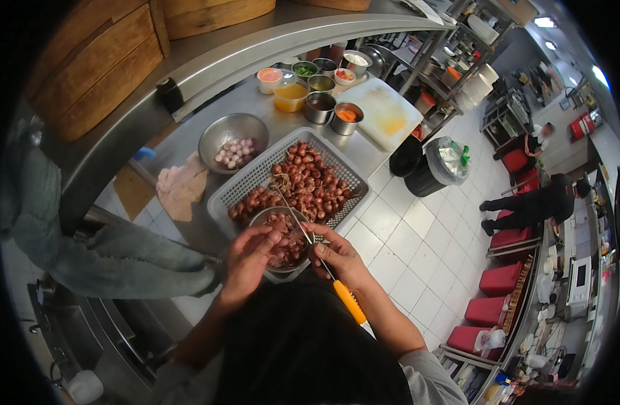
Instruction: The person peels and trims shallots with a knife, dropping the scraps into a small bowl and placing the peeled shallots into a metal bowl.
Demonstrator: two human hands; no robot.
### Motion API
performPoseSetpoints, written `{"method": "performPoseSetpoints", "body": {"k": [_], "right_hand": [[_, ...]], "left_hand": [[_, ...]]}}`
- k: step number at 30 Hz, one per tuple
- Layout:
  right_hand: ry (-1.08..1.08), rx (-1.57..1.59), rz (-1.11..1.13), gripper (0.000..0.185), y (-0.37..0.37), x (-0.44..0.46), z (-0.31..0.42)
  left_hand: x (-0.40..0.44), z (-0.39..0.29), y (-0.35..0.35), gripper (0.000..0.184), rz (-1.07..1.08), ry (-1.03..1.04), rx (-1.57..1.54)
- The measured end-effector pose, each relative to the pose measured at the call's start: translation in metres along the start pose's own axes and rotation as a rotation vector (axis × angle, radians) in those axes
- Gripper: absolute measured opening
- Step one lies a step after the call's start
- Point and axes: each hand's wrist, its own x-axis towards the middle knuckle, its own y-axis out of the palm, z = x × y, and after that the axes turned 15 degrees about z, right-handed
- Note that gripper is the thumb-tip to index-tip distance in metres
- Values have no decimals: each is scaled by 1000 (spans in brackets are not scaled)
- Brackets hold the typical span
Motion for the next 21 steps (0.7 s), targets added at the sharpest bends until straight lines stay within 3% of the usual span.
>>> {"method": "performPoseSetpoints", "body": {"k": [5, 8, 14, 17, 21], "right_hand": [[-66, -46, -39, 41, 3, 1, -17], [-15, -4, 48, 36, -14, 4, -30], [108, -131, 73, 51, 3, 3, -13], [50, -343, 72, 56, 14, 3, -7], [49, -344, 139, 58, 21, 4, 1]], "left_hand": [[0, -1, -5, 20, -41, 35, -8], [-2, 0, -11, 22, -88, 54, 184], [-4, -1, -11, 25, -115, 48, 251], [-4, 2, -10, 27, -112, 31, 279], [-4, 6, -9, 31, -130, 46, 296]]}}
